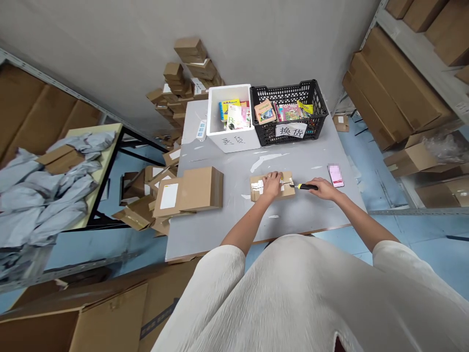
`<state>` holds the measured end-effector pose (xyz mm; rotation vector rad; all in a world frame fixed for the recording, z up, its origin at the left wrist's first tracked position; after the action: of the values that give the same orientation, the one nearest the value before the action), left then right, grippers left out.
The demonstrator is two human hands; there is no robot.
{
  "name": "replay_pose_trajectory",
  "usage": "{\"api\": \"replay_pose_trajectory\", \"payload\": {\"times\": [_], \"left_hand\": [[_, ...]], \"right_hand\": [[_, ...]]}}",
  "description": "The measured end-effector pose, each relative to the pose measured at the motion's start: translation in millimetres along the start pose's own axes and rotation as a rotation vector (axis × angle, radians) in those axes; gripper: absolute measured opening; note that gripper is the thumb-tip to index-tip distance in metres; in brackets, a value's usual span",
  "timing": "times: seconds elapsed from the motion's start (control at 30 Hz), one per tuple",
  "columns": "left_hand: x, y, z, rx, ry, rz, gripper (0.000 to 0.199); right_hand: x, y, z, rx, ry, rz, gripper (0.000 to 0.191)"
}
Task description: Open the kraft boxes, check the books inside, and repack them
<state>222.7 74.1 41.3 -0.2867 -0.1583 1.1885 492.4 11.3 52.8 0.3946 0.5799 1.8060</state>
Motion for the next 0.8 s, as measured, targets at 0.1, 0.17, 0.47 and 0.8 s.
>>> {"api": "replay_pose_trajectory", "payload": {"times": [0.1,0.17,0.47,0.8], "left_hand": [[-6,-1,-3.4,0.018,-0.038,-0.038,0.049],[-10,-1,-8.4,0.031,-0.056,-0.037,0.051],[-17,-1,-18.2,0.039,-0.103,-0.024,0.06],[-20,2,-26.6,0.057,-0.114,-0.033,0.065]], "right_hand": [[0,-1,-3,-0.031,0.013,0.015,0.044],[0,-2,-5,-0.042,0.007,0.012,0.045],[1,-4,-15,-0.103,-0.072,-0.01,0.045],[1,-9,-18,-0.137,-0.134,-0.004,0.044]]}}
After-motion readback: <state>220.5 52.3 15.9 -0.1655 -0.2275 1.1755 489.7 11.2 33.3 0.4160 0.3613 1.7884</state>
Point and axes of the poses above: each hand's wrist, its own x-axis towards the middle knuckle, its own z-axis out of the back of the hand, y = z × x, the point moved 4 cm from there along x, towards the middle knuckle, and after that the axes turned 10 degrees about -y, right-handed, at the moved point
